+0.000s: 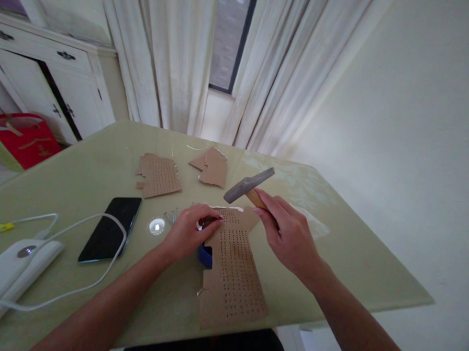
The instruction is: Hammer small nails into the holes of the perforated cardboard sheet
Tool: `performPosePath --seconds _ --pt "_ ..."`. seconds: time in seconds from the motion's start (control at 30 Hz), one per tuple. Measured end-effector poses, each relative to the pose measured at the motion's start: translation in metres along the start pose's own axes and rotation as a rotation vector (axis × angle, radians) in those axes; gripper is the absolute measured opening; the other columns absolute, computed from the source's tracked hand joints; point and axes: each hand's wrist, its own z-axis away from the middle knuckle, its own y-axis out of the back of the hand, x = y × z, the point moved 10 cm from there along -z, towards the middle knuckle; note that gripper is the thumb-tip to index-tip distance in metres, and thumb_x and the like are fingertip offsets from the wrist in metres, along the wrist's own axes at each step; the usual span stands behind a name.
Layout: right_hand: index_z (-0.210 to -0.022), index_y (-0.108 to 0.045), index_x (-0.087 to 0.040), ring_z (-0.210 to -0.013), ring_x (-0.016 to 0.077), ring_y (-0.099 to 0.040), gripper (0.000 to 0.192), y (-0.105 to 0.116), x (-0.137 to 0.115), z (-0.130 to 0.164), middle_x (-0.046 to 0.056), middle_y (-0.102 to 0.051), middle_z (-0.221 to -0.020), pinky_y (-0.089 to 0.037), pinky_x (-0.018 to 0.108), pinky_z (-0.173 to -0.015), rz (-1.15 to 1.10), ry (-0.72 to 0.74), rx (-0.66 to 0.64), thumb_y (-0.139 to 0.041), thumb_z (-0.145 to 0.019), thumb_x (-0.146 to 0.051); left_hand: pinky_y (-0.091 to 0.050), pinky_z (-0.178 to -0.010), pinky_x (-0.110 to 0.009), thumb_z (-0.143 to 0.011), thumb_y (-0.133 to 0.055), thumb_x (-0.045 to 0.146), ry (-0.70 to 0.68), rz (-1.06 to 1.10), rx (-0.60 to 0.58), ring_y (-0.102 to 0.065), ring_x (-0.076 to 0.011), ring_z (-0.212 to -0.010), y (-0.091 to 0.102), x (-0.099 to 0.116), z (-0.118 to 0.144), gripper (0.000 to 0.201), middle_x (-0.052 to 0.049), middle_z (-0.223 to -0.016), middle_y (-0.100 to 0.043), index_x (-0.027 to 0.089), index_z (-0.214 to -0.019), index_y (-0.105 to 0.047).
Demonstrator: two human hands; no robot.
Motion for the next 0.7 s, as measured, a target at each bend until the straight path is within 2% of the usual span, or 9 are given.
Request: performPosePath --seconds 0.03,0.17,0.2,0.37,0.43,0.57,0.63,0.7 --pt "-0.154 -0.062 -0.022 -0.098 0.0257 -0.075 0.043 -0.002 0.0 0.0 0.013 -0.078 -0.115 -0.061 0.038 -0.088 0.022 0.002 -0.014 -0.045 -0.116 -0.035 -0.05 -0.067 -0.028 -0.098 -0.072 0.029 0.002 0.005 -0.001 -0.062 -0.0145 -0.071 0.0 0.001 0.0 0.011 -0.004 -0.09 -0.078 0.021 -0.099 -0.08" --pt "-0.149 -0.066 -0.023 -0.086 0.0233 -0.075 0.04 -0.032 -0.002 0.01 0.011 -0.078 -0.108 -0.06 0.034 -0.077 0.159 0.049 -0.239 -0.045 -0.116 -0.031 -0.052 -0.065 -0.027 -0.098 -0.07 0.026 0.003 0.039 -0.021 -0.062 -0.013 -0.072 0.0 0.004 -0.001 0.013 -0.007 -0.104 -0.076 0.021 -0.096 -0.082" --pt "-0.149 -0.066 -0.023 -0.085 0.0231 -0.075 0.039 -0.035 -0.002 0.012 0.011 -0.078 -0.109 -0.06 0.034 -0.076 0.169 0.052 -0.26 -0.045 -0.116 -0.031 -0.052 -0.065 -0.027 -0.098 -0.07 0.026 0.002 0.04 -0.026 -0.063 -0.0132 -0.073 0.0 0.005 -0.001 0.014 -0.007 -0.106 -0.076 0.021 -0.095 -0.082" --pt "-0.154 -0.061 -0.023 -0.092 0.0244 -0.076 0.043 -0.019 0.002 0.01 0.013 -0.079 -0.112 -0.062 0.037 -0.084 0.087 -0.002 -0.088 -0.043 -0.117 -0.035 -0.055 -0.073 -0.03 -0.095 -0.074 0.029 0.028 0.008 -0.03 -0.068 -0.017 -0.084 0.001 -0.001 0.0 0.011 -0.007 -0.108 -0.076 0.024 -0.097 -0.084" --pt "-0.155 -0.061 -0.023 -0.093 0.0251 -0.076 0.043 -0.024 0.001 0.01 0.013 -0.078 -0.113 -0.063 0.037 -0.083 0.087 0.006 -0.114 -0.044 -0.117 -0.034 -0.055 -0.073 -0.031 -0.092 -0.08 0.034 0.05 -0.023 -0.043 -0.068 -0.0175 -0.085 0.0 -0.004 0.0 0.017 -0.007 -0.113 -0.076 0.024 -0.106 -0.083" --pt "-0.152 -0.063 -0.023 -0.094 0.0271 -0.078 0.041 -0.05 -0.003 0.017 0.014 -0.078 -0.12 -0.063 0.037 -0.076 0.166 0.053 -0.304 -0.051 -0.113 -0.025 -0.055 -0.076 -0.032 -0.089 -0.084 0.035 0.068 -0.043 -0.092 -0.069 -0.0205 -0.094 -0.002 -0.006 0.002 0.033 -0.008 -0.122 -0.073 0.026 -0.12 -0.081" --pt "-0.153 -0.062 -0.023 -0.096 0.0268 -0.078 0.041 -0.051 0.0 0.019 0.015 -0.078 -0.124 -0.063 0.038 -0.08 0.145 0.038 -0.291 -0.05 -0.113 -0.025 -0.056 -0.079 -0.033 -0.089 -0.084 0.034 0.074 -0.037 -0.106 -0.069 -0.0214 -0.098 -0.003 -0.006 0.002 0.035 -0.008 -0.125 -0.071 0.026 -0.123 -0.08" --pt "-0.154 -0.061 -0.023 -0.098 0.0263 -0.078 0.042 -0.044 0.003 0.018 0.014 -0.078 -0.122 -0.064 0.039 -0.084 0.096 0.0 -0.223 -0.047 -0.115 -0.028 -0.055 -0.078 -0.033 -0.089 -0.085 0.036 0.084 -0.034 -0.112 -0.069 -0.0216 -0.099 -0.004 -0.007 0.003 0.038 -0.008 -0.126 -0.071 0.026 -0.124 -0.079"
